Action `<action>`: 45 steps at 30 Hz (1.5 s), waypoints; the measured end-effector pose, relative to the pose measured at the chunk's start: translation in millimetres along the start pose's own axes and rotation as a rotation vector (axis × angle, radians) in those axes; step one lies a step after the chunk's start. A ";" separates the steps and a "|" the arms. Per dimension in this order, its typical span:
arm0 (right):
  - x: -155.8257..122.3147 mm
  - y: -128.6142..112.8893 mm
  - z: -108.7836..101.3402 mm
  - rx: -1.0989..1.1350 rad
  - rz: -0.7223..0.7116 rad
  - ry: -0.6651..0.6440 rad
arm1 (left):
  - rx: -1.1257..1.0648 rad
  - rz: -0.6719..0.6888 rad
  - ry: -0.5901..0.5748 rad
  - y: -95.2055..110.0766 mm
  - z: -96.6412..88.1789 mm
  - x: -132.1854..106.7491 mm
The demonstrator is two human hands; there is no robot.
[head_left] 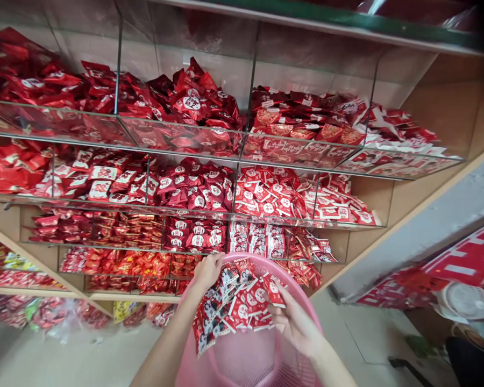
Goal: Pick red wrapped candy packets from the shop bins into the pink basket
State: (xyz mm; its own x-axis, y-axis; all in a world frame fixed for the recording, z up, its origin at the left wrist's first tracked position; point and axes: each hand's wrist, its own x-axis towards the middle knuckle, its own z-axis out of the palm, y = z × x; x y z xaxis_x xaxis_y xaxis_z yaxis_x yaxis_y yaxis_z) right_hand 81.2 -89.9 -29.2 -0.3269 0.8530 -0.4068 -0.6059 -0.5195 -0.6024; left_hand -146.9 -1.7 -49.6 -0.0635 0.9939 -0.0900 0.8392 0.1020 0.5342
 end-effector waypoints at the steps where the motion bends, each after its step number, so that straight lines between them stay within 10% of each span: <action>1: -1.3 -0.7 -2.9 -0.022 -0.015 0.067 | -0.003 -0.001 -0.002 -0.1 -0.1 0.3; 7: -6.0 -11.3 -7.8 -0.325 -0.176 0.182 | 0.010 -0.003 0.004 1.7 -2.1 -1.6; 13: 3.4 -25.2 -22.9 -1.303 -0.756 0.378 | 0.001 -0.005 0.002 3.2 -2.4 -3.0; 20: 17.4 -12.0 -32.2 -1.871 -0.833 0.337 | 0.001 0.006 0.013 0.9 0.1 -0.8; 35: 19.5 -1.4 -21.5 -1.989 -0.629 0.341 | -0.006 -0.028 -0.001 3.7 -3.7 -3.5; 45: 16.9 -81.3 62.8 -1.774 -1.166 0.284 | -0.032 -0.024 -0.002 2.6 -4.5 -4.5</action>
State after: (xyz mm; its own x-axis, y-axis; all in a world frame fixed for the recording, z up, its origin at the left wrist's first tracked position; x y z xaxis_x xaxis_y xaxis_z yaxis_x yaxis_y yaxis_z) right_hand 79.4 -30.1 56.0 -0.2111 0.7953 0.5683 0.8027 0.4728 -0.3635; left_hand -146.8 -5.7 -44.0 -0.0824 0.9911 -0.1047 0.8198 0.1272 0.5584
